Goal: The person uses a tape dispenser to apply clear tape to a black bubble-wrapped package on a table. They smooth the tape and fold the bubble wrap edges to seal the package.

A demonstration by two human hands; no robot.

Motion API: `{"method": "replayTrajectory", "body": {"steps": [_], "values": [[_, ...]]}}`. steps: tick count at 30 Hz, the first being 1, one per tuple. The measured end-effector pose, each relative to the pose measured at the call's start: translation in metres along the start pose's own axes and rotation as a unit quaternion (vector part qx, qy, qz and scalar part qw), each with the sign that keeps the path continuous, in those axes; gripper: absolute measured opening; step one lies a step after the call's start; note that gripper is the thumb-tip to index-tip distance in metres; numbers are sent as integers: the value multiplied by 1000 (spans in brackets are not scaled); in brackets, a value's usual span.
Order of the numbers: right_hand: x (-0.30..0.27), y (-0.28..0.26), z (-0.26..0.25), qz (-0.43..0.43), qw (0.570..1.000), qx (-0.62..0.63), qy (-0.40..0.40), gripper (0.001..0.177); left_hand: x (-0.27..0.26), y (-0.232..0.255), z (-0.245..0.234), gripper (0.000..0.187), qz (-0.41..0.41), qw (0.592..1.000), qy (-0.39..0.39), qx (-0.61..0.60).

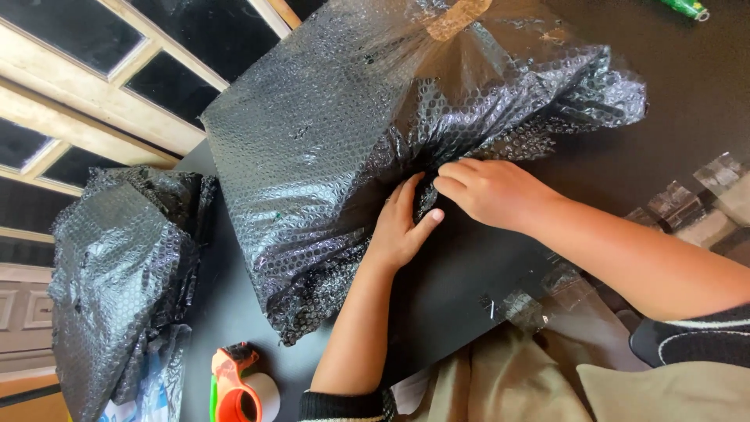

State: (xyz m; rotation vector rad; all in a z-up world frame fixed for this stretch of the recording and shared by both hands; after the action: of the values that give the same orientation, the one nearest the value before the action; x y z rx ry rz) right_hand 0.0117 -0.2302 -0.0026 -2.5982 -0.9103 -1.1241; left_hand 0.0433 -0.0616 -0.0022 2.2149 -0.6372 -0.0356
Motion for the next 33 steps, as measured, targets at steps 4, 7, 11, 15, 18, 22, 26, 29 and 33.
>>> {"method": "replayTrajectory", "body": {"steps": [4,7,11,15,18,22,26,29,33], "values": [[19,7,-1,-24,998,18,62,16,-2,-1,3,87,7,1000,-2,20],[30,13,4,-58,992,-57,100,7,-3,-5,8,89,6,999,6,49],[48,17,-3,-74,984,-81,138,5,1,-14,16,74,26,991,28,125],[40,30,8,-35,995,-20,87,20,-1,-22,26,57,103,965,62,234],[37,39,13,-22,999,2,25,28,-3,-31,35,55,173,920,78,344],[43,44,12,2,997,75,-17,20,-13,-10,29,41,211,877,167,398],[47,49,18,46,993,111,7,15,-23,11,7,33,245,852,318,335],[46,55,28,79,992,100,27,19,-25,21,-19,23,296,830,381,281],[52,49,26,127,987,83,52,18,-19,5,-39,15,268,795,439,323]]}}
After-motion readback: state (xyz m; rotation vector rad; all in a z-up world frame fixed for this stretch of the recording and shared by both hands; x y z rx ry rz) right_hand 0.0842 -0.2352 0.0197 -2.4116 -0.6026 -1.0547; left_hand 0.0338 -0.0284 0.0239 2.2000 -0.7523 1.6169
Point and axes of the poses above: each hand's wrist, its own x-axis towards the middle knuckle, its own z-axis out of the palm, y = z × x, the point moved 5 cm from there along x, towards the middle knuckle, and after that the axes turned 10 degrees about y, right-handed, at the moved point
